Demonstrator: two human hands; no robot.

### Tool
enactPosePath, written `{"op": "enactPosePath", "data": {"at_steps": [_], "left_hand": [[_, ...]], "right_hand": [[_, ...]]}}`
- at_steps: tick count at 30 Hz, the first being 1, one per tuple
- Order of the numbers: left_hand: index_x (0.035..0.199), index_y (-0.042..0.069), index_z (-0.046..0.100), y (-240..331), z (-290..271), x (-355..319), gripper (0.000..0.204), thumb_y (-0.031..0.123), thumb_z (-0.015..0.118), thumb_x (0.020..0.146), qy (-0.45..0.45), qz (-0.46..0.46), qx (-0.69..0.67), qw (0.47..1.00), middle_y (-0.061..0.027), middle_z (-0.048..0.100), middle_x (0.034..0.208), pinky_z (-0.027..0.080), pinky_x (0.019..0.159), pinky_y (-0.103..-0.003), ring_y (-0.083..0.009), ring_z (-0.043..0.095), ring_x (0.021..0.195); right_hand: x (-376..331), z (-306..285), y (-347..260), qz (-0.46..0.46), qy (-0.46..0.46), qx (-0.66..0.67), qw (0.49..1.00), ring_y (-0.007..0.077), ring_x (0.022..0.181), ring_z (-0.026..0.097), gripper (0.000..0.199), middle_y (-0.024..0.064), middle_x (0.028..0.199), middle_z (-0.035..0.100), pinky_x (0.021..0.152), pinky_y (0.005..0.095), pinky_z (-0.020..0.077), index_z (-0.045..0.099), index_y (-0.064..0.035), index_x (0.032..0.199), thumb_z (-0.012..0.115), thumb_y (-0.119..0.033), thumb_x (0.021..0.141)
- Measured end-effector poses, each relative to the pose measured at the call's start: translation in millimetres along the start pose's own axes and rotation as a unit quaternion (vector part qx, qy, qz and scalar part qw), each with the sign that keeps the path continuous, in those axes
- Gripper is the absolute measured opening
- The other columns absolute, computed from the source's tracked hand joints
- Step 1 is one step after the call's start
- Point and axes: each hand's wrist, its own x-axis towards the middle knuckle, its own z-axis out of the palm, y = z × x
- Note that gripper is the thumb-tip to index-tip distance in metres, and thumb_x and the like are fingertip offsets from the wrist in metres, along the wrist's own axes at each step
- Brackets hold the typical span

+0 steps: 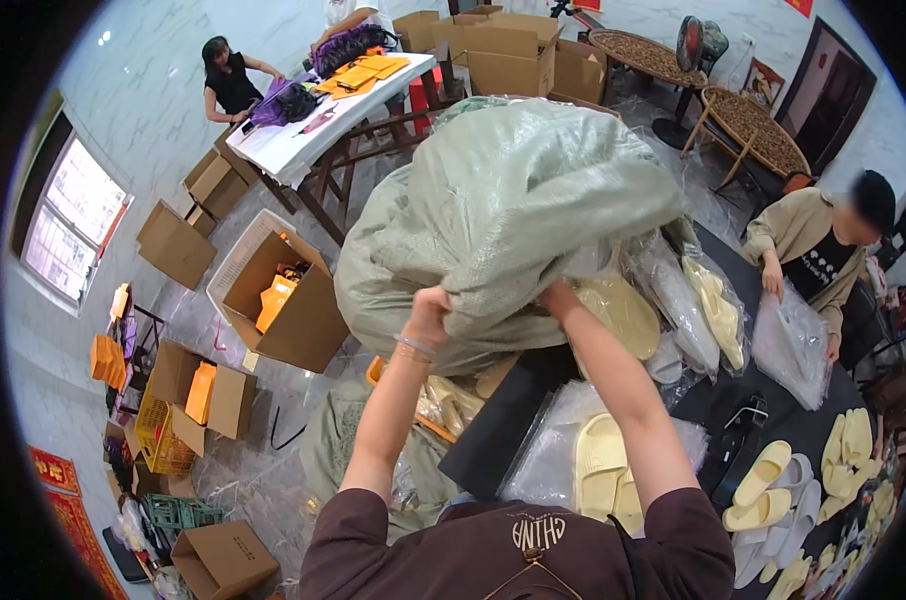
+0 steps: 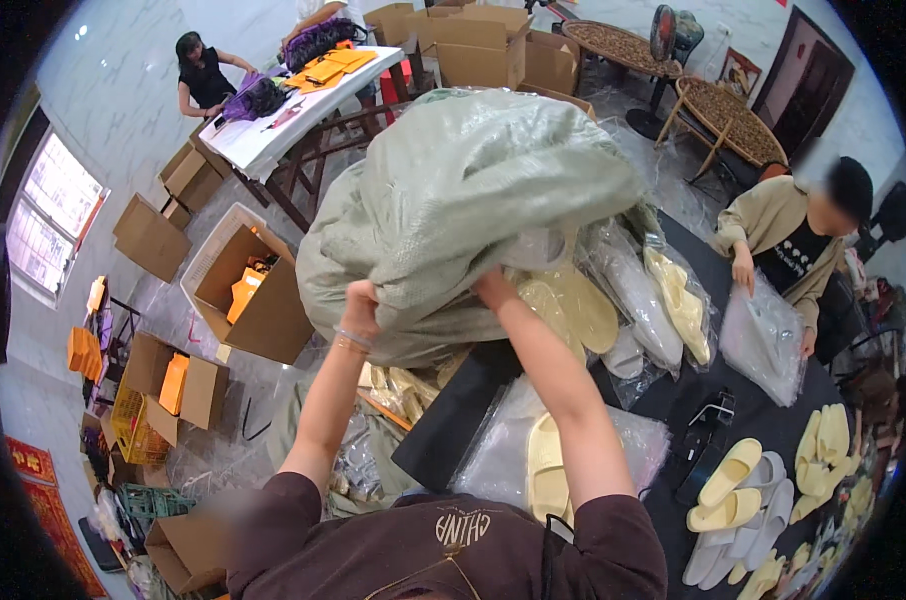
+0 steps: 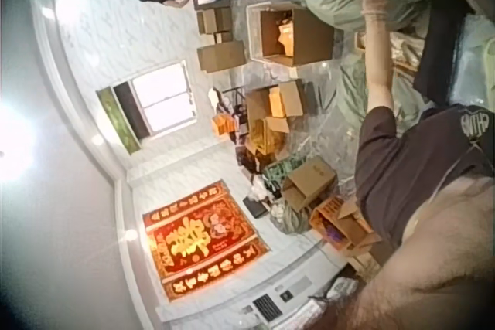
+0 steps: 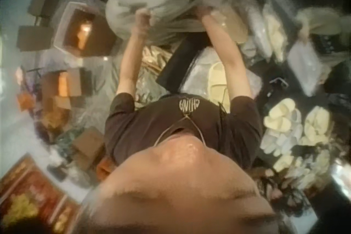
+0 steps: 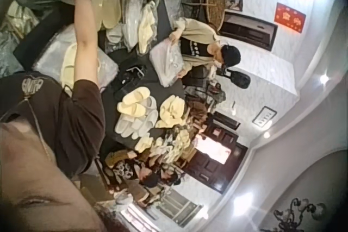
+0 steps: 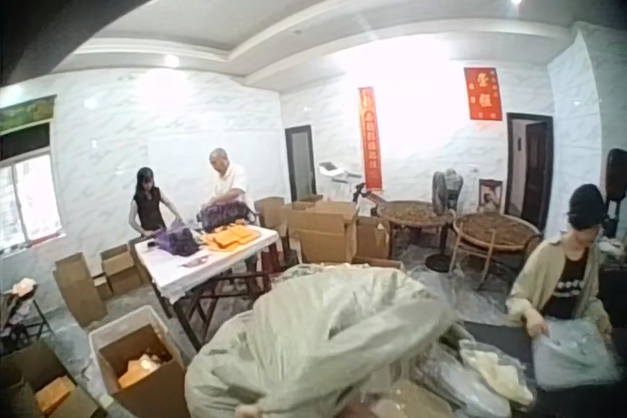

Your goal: The person unpacks yellow and white slippers from a large green sack and places them onto a table. They then wrap individual pairs of slippers in bubble wrap and arrange them on the table. Other people are visible in the background performing similar tasks.

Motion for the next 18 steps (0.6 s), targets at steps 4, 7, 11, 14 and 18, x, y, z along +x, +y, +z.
{"op": "enactPosePath", "data": {"at_steps": [4,7,11,14,18], "left_hand": [[0.075,0.012,0.053,57,-39,3,0.007,0.018,0.052,0.076,0.034,0.160,-0.007,0.986,0.0000,0.055,0.077,0.042,0.067,-0.030,-0.0128,0.050,0.072],[0.114,0.008,0.059,102,-16,36,0.034,0.032,0.055,0.090,0.059,0.185,-0.124,0.973,-0.0080,0.061,0.115,0.045,0.091,-0.041,-0.0235,0.058,0.105],[0.121,0.006,0.055,115,-80,107,0.047,0.042,0.055,0.091,0.005,0.114,-0.154,0.981,-0.0115,0.058,0.122,0.044,0.094,-0.044,-0.0279,0.055,0.110],[0.122,0.002,0.054,100,-107,147,0.055,0.045,0.058,0.088,0.099,0.053,-0.096,0.989,-0.0134,0.057,0.122,0.045,0.093,-0.043,-0.0307,0.055,0.109],[0.120,-0.007,0.051,95,-202,169,0.064,0.046,0.061,0.086,0.359,0.097,0.299,0.879,-0.0212,0.057,0.118,0.045,0.089,-0.043,-0.0326,0.055,0.107]], "right_hand": [[25,-47,-82,0.106,-0.069,-0.180,0.975,0.0318,0.112,0.052,0.040,0.0179,0.118,0.059,0.095,0.0386,0.0396,0.059,-0.0049,0.116,0.068,-0.016,0.078],[-3,-115,-73,0.119,0.050,-0.038,0.991,0.0235,0.089,0.063,0.029,0.0084,0.098,0.067,0.079,0.0310,0.0476,0.063,-0.0015,0.106,0.066,-0.014,0.081],[-64,-200,-51,0.239,0.182,0.085,0.950,0.0177,0.092,0.062,0.033,0.0068,0.104,0.065,0.080,0.0299,0.0481,0.060,0.0031,0.111,0.065,-0.014,0.083],[-136,-268,12,0.246,0.291,0.298,0.875,0.0218,0.105,0.058,0.039,0.0102,0.117,0.059,0.087,0.0352,0.0468,0.051,0.0027,0.122,0.058,-0.013,0.088],[-195,-320,72,0.303,0.354,0.373,0.803,0.0217,0.106,0.058,0.034,0.0100,0.117,0.059,0.087,0.0368,0.0476,0.050,-0.0013,0.124,0.051,-0.015,0.092]]}}
